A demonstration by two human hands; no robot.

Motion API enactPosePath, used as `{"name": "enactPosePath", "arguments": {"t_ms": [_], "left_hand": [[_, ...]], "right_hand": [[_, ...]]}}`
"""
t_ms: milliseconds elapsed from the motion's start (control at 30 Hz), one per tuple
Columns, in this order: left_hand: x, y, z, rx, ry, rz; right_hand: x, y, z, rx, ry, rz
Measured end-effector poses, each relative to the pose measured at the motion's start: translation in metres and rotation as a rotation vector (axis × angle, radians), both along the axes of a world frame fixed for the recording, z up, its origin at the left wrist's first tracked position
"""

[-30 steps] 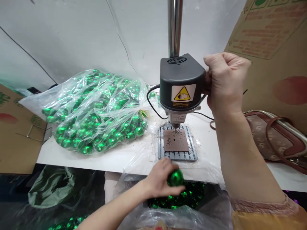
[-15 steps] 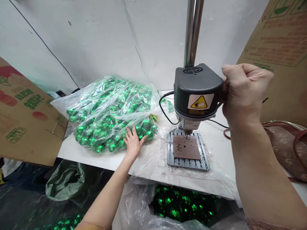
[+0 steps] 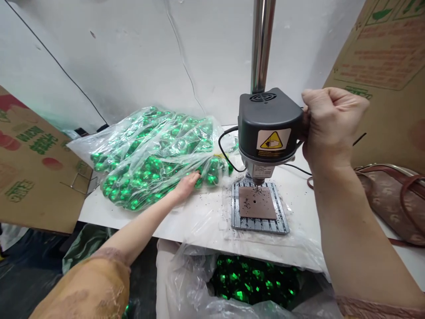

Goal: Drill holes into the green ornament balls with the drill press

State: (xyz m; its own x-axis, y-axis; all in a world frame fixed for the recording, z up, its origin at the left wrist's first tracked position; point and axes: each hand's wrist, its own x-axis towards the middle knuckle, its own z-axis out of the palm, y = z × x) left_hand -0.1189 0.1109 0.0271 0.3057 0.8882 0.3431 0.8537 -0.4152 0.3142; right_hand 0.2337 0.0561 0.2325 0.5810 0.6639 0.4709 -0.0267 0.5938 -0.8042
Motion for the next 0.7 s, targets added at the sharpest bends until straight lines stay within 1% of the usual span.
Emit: {"name": "enactPosePath", "arguments": {"t_ms": [33,100,133,200,233,333,367,433,500,567,633,700], "left_hand": [[-0.006,0.000,0.007,-0.017,0.036,-0.027],[-0.012,-0.003,0.019,-0.019,0.108,-0.037],[-0.009,-0.005,0.023,-0.008,0.135,-0.023],[0.008,-0.012,0.029,0.056,0.199,-0.027],[0.021,-0.015,0.029,0.105,0.246,-0.071],[0.063,-0.017,0.025,0.243,0.432,-0.297],[0.074,-0.014,0.022,0.264,0.480,-0.326],[0.084,-0.008,0.016,0.244,0.522,-0.274],[0.078,-0.003,0.007,0.183,0.527,-0.196],[0.062,-0.007,-0.003,0.145,0.500,-0.169],[0.045,-0.020,-0.012,0.170,0.440,-0.145],[0.037,-0.034,-0.016,0.187,0.407,-0.091]], "right_hand": [[0.000,0.000,0.000,0.002,0.003,0.000],[0.000,0.000,-0.002,0.018,0.002,0.010],[0.001,0.001,-0.002,0.026,0.001,0.018],[0.001,0.002,-0.003,0.038,-0.002,0.032],[0.002,0.002,-0.004,0.042,-0.003,0.037],[0.003,0.003,-0.004,0.053,-0.010,0.029],[0.003,0.003,-0.003,0.052,-0.013,0.025],[0.003,0.004,-0.003,0.044,-0.020,0.025],[0.003,0.004,-0.004,0.035,-0.022,0.038],[0.004,0.003,-0.004,0.038,-0.019,0.049],[0.004,0.003,-0.005,0.047,-0.021,0.048],[0.005,0.002,-0.005,0.053,-0.030,0.041]]}}
